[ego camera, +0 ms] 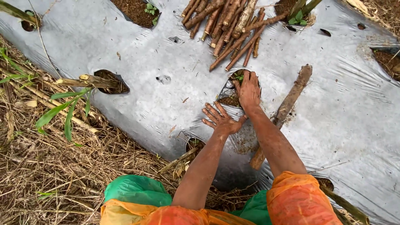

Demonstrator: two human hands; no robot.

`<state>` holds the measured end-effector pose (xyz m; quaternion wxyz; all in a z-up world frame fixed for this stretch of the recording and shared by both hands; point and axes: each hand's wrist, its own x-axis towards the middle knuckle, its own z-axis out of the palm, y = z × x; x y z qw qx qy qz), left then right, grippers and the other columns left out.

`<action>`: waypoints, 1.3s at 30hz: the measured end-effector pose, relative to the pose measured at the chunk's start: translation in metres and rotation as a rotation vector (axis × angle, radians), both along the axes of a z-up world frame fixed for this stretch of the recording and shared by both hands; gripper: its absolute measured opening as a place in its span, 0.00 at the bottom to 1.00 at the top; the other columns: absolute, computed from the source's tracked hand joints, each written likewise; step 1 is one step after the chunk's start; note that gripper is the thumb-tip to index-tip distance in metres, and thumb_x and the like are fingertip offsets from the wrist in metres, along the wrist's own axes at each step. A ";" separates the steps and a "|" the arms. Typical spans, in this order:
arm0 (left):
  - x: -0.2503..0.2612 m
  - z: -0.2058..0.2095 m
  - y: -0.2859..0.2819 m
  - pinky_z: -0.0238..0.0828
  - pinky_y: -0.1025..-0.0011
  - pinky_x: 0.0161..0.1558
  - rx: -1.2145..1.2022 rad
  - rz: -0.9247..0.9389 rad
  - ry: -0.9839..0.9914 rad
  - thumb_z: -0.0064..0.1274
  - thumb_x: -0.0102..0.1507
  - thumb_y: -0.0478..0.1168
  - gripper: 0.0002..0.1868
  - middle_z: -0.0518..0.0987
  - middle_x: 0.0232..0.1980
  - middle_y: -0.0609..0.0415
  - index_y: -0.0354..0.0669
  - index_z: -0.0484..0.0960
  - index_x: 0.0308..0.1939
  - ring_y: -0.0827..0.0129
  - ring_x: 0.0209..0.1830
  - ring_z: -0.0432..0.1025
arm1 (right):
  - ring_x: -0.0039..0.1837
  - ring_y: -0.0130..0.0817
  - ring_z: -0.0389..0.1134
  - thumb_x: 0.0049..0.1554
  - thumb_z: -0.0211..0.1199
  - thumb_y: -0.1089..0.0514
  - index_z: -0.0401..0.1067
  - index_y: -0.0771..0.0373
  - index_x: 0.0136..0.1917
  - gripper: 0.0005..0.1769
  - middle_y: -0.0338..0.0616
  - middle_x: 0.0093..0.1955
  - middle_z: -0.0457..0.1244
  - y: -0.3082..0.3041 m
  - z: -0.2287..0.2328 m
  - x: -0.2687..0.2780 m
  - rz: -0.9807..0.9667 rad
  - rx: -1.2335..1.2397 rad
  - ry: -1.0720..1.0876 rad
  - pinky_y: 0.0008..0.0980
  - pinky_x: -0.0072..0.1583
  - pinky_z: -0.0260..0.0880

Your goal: The person sits on the ground and plants sugarcane cuttings into holes in a plastic mulch sheet. They use a machete to clear soil and widen the holes, then insert the cuttings by hand and cover them with soil.

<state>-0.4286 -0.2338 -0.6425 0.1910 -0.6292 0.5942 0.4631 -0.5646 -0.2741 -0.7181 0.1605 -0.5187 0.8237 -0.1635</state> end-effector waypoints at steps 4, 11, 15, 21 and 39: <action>0.001 0.008 -0.003 0.03 0.32 0.71 0.001 0.002 0.014 0.40 0.57 0.79 0.69 0.07 0.78 0.36 0.48 0.10 0.77 0.35 0.78 0.06 | 0.73 0.59 0.57 0.71 0.50 0.49 0.55 0.65 0.75 0.26 0.60 0.70 0.54 -0.002 -0.034 -0.005 -0.009 0.034 0.024 0.66 0.61 0.69; 0.001 0.000 -0.003 0.00 0.31 0.69 -0.002 -0.017 -0.003 0.39 0.57 0.79 0.70 0.06 0.77 0.35 0.46 0.11 0.77 0.34 0.77 0.04 | 0.62 0.58 0.67 0.70 0.47 0.57 0.63 0.67 0.65 0.15 0.59 0.59 0.59 0.000 -0.075 -0.016 0.101 -0.172 0.182 0.51 0.53 0.79; 0.001 -0.003 -0.002 0.00 0.31 0.69 -0.001 -0.020 -0.016 0.40 0.57 0.79 0.70 0.06 0.77 0.35 0.46 0.11 0.77 0.34 0.76 0.04 | 0.61 0.55 0.67 0.70 0.46 0.58 0.60 0.64 0.65 0.13 0.58 0.58 0.58 0.010 -0.065 -0.013 0.160 -0.196 0.199 0.46 0.54 0.81; -0.001 -0.002 -0.002 -0.02 0.31 0.68 0.007 -0.028 -0.039 0.39 0.57 0.80 0.70 0.06 0.77 0.35 0.46 0.12 0.78 0.34 0.76 0.03 | 0.57 0.52 0.64 0.68 0.52 0.46 0.55 0.59 0.71 0.24 0.53 0.60 0.53 -0.010 -0.076 -0.010 0.100 -0.119 0.195 0.51 0.45 0.80; -0.047 -0.050 0.026 0.53 0.31 0.72 -1.603 0.531 -0.441 0.32 0.74 0.41 0.23 0.60 0.81 0.47 0.62 0.59 0.74 0.45 0.80 0.55 | 0.43 0.42 0.71 0.65 0.58 0.63 0.68 0.55 0.51 0.03 0.43 0.41 0.67 0.037 0.046 0.036 -0.228 -0.806 -0.370 0.39 0.48 0.69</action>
